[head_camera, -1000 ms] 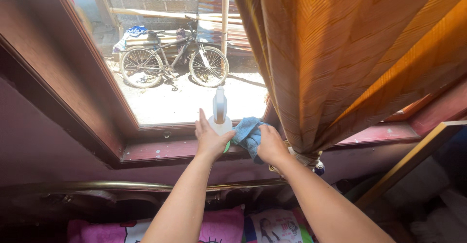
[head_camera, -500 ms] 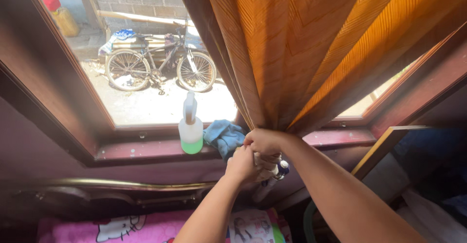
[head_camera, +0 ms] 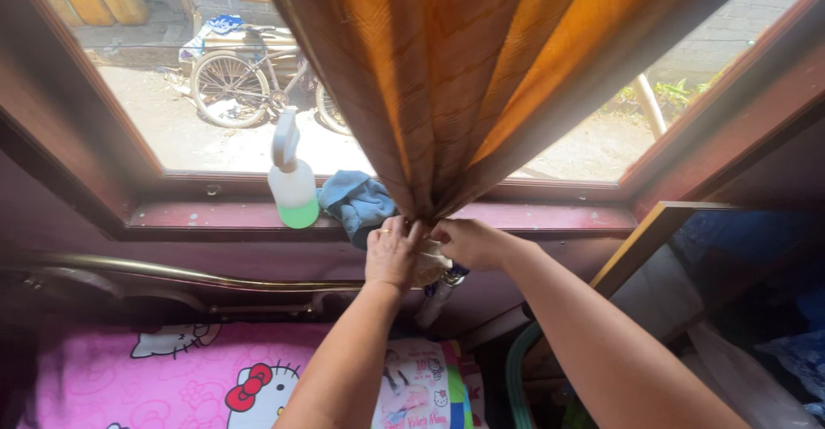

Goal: The person cleans a window using a spray bottle and a cloth. They spray the window surface and wipe it with the cloth, then adjust the curtain to access the window frame and continue cleaning.

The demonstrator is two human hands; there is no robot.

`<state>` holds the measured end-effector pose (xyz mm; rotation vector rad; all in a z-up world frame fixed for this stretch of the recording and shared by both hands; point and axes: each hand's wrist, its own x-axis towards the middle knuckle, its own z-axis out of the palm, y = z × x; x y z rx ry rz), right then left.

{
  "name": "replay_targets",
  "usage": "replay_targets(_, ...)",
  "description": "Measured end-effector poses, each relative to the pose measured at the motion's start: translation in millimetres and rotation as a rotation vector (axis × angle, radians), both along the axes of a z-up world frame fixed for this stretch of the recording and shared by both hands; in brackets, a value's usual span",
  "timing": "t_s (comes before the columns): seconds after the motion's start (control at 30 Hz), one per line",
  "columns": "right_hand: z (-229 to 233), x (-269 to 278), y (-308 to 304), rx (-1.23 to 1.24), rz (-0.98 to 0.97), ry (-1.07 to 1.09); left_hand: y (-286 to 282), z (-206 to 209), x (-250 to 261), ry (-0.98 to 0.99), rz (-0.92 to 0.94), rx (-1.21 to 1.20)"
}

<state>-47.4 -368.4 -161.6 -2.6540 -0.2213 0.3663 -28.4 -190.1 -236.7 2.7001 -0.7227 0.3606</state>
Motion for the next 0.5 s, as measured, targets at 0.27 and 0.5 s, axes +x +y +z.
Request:
replay_targets(0.27,36,-38,-10,-0.016,0.021,-0.127,-6,12,22,0.011,-0.12,-0.472)
replay_targets(0.5,86,-40,12,0.383,0.06,-0.334,-8,92,22,0.213,0.036,-0.773)
